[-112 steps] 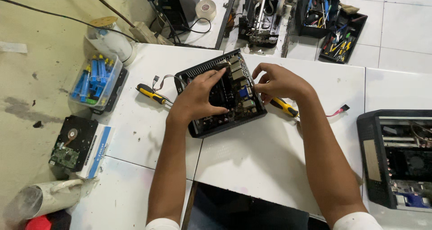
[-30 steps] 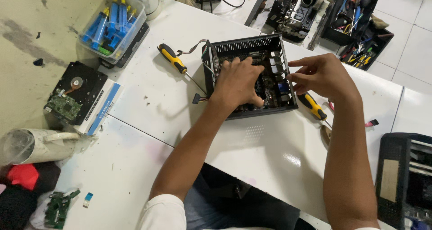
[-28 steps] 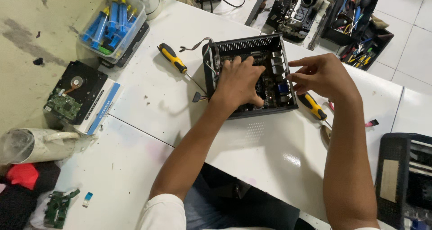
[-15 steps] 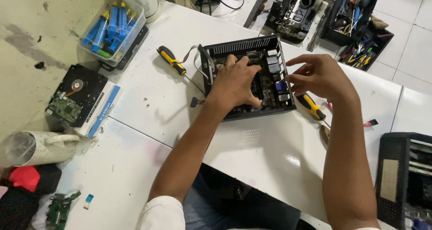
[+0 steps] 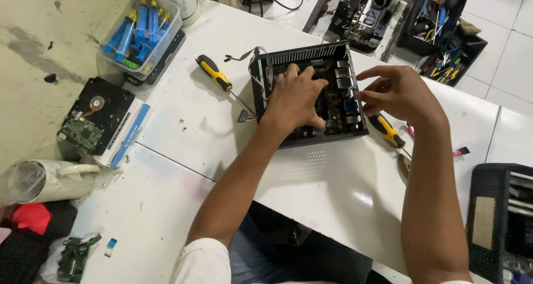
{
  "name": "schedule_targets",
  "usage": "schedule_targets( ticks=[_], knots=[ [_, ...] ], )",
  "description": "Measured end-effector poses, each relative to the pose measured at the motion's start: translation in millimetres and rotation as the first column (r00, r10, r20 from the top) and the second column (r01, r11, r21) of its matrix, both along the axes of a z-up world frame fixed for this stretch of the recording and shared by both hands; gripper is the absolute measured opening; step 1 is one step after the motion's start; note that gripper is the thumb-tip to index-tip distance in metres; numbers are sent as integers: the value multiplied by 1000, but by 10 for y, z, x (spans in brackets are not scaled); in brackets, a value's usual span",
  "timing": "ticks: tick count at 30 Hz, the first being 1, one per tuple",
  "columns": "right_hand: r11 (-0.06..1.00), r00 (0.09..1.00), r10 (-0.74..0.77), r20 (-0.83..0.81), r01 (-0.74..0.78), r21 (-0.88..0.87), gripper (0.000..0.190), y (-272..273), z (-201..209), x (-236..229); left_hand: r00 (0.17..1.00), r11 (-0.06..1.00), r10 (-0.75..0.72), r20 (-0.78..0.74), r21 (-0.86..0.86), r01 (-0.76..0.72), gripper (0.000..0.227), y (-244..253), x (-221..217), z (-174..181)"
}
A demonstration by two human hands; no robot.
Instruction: The person connects wires to a motherboard, places the motherboard into a computer case, and then cleans the inside of the case with a brush. The person handles the motherboard, wires, and computer case throughout the task.
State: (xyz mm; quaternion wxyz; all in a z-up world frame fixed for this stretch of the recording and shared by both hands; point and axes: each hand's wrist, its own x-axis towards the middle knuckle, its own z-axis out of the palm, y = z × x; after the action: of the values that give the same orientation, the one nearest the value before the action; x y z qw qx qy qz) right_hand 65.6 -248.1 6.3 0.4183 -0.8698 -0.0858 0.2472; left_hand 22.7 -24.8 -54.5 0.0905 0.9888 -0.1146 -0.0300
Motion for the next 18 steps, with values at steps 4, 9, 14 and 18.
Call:
schedule_targets(
  ticks=[4, 9, 14, 18],
  knots=[
    [1000, 1000, 16, 13, -17, 24, 29, -25, -59, 25, 1000, 1000, -9, -1, -16, 9, 90, -5, 7, -18],
    [999, 996, 47, 73, -45, -28, 24, -27, -61, 27, 1000, 1000, 10, 15, -9, -10, 78, -57, -3, -14],
    [998, 995, 45, 93, -41, -36, 27, -67, -153, 59, 998, 1000, -13, 59, -16, 14, 82, -62, 19, -91],
    [998, 999, 13, 51, -10, -58, 25, -66, -139, 49, 996, 998, -60, 61, -26, 62, 86, -61, 8, -83]
  ],
)
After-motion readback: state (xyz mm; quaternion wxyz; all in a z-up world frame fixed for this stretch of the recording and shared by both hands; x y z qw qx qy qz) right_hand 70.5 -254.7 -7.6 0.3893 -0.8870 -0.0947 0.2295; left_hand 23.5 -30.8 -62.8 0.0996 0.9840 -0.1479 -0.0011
